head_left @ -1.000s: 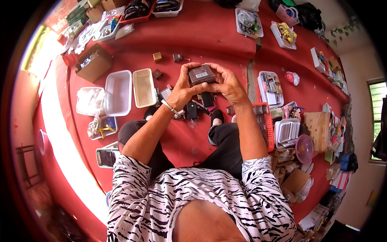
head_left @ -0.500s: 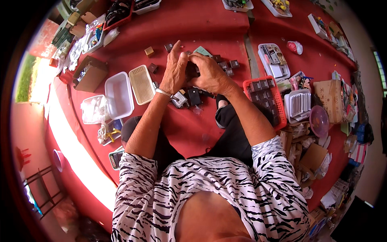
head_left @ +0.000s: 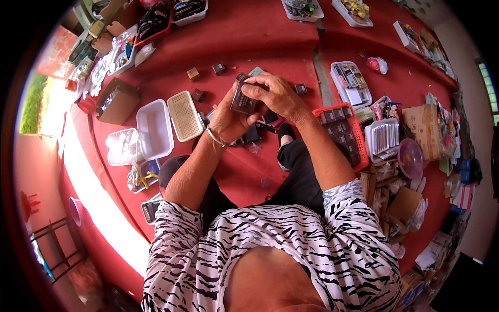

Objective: The person sits on a red floor and sorts small rectangular boxes from a pile into a red plastic basket. They pick up individual boxes, inspect them, and place them into the basket, repeating this process throughout the clip.

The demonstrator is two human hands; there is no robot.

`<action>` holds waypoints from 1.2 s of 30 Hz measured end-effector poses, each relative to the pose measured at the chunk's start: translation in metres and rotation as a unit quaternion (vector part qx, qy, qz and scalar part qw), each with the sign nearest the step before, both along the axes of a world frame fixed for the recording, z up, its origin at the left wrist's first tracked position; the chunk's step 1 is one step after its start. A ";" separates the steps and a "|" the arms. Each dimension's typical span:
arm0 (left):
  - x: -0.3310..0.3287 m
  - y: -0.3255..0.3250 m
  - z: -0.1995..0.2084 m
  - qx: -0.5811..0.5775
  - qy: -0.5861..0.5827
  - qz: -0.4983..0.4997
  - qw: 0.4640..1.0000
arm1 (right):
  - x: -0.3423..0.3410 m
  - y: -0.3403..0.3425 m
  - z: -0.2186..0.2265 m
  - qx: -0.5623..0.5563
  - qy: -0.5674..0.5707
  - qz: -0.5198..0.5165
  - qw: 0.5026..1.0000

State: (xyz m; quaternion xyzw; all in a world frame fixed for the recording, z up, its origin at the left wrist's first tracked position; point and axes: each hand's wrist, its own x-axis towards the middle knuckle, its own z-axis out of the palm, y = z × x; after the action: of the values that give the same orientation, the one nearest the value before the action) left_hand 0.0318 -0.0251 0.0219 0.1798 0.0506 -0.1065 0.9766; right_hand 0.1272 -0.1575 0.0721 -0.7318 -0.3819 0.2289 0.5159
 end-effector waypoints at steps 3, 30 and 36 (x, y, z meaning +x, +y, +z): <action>0.001 -0.002 -0.004 -0.033 0.063 0.037 0.997 | 0.005 0.006 0.000 0.096 -0.051 -0.125 0.986; 0.000 0.003 0.007 0.090 0.011 0.079 0.993 | -0.003 0.002 0.001 0.031 0.082 -0.002 0.996; -0.004 0.005 0.022 0.286 -0.015 0.126 0.950 | -0.009 0.005 0.001 -0.038 -0.283 -0.045 0.957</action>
State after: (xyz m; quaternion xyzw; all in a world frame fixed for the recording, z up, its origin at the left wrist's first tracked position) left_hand 0.0281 -0.0197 0.0438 0.4449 0.0860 0.0389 0.8906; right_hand 0.1182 -0.1524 0.0726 -0.8024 -0.4697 0.0028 0.3682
